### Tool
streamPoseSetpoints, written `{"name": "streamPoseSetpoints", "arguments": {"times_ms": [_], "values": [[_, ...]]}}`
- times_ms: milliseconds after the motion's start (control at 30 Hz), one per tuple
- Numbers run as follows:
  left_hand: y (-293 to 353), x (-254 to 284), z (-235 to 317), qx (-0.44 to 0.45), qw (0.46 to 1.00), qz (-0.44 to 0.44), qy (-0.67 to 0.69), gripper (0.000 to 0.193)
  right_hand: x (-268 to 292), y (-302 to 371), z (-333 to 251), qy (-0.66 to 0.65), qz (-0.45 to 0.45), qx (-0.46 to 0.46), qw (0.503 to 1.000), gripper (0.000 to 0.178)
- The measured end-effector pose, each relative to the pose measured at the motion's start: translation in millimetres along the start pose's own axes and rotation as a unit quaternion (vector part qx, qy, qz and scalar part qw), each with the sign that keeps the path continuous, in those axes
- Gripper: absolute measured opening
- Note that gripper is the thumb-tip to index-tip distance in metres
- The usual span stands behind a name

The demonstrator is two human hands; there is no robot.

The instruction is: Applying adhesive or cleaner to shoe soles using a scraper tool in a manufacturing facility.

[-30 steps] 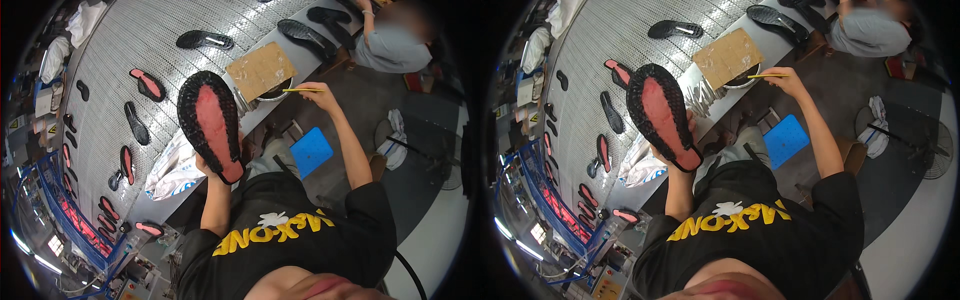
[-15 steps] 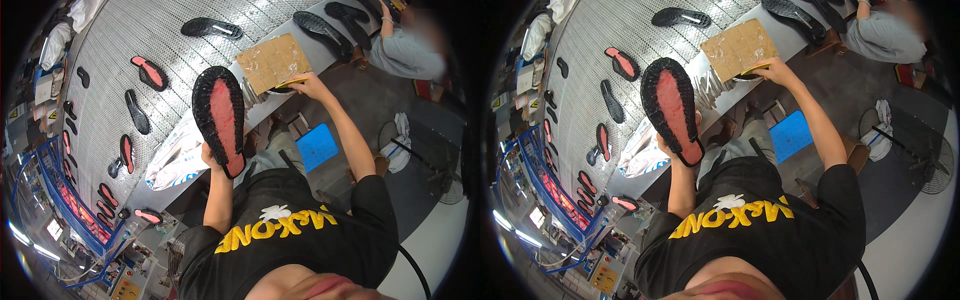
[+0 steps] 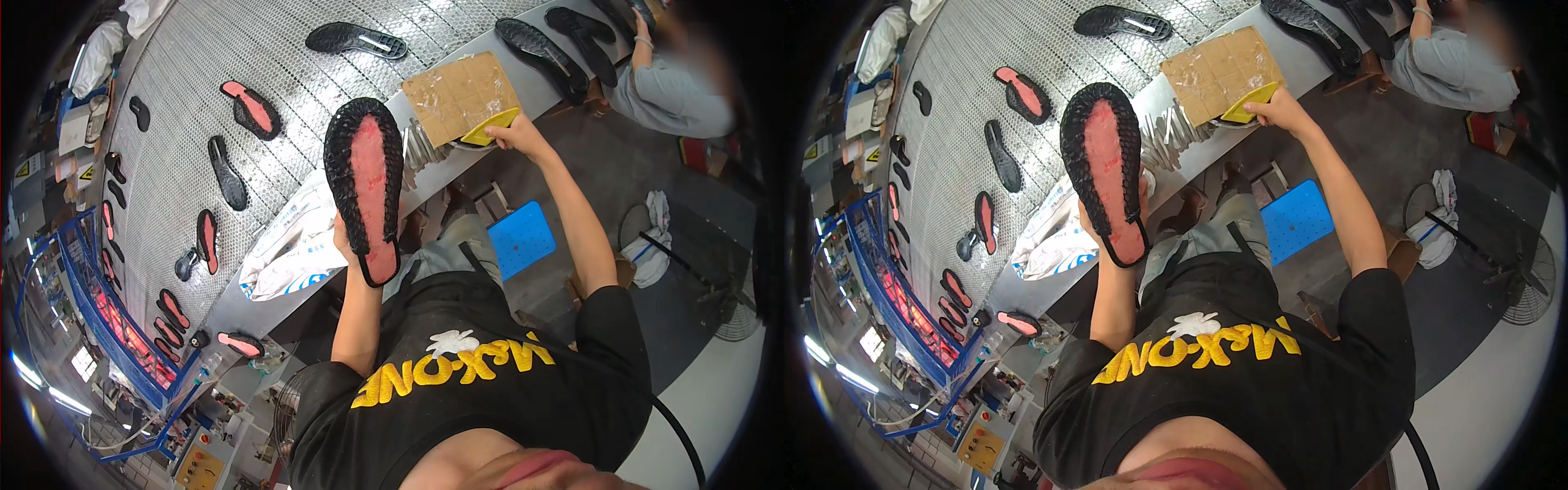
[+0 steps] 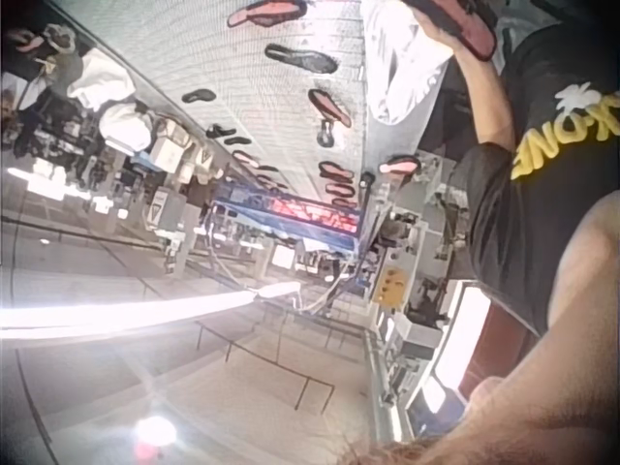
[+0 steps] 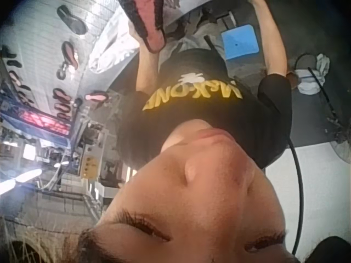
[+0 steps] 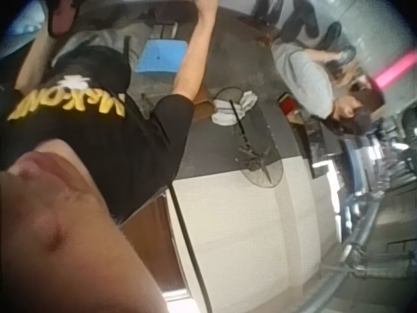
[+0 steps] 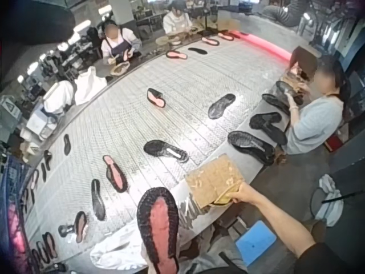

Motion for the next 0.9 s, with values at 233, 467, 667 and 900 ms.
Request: {"name": "streamPoseSetpoints", "arguments": {"times_ms": [233, 467, 667, 900], "values": [[-0.4, -13.3, 18.0, -0.003, 0.996, 0.025, 0.08, 0.055, -37.4, 86.1, -70.5, -0.398, -0.064, -0.018, 0.915, 0.021], [17.0, -64.2, 48.5, -0.124, 0.896, -0.125, -0.408, 0.043, -78.7, 181.1, -180.9, -0.38, -0.021, 0.252, 0.89, 0.021], [33.0, -80.9, 66.8, 0.066, 0.975, -0.049, -0.204, 0.037, -95.8, 206.0, -243.5, 0.076, 0.165, 0.541, 0.821, 0.018], [31.8, -82.6, 78.4, 0.052, 0.962, -0.109, -0.243, 0.036, -136.2, 224.3, -247.4, 0.179, 0.116, 0.579, 0.787, 0.02]]}}
Point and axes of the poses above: each hand's wrist, its own y-axis away from the middle knuckle, its own x-axis out of the back of the hand, z = x × y, the point moved 3 cm from there along -y, towards the middle knuckle, and after that the axes turned 9 degrees about -x, right-handed, at the moved point
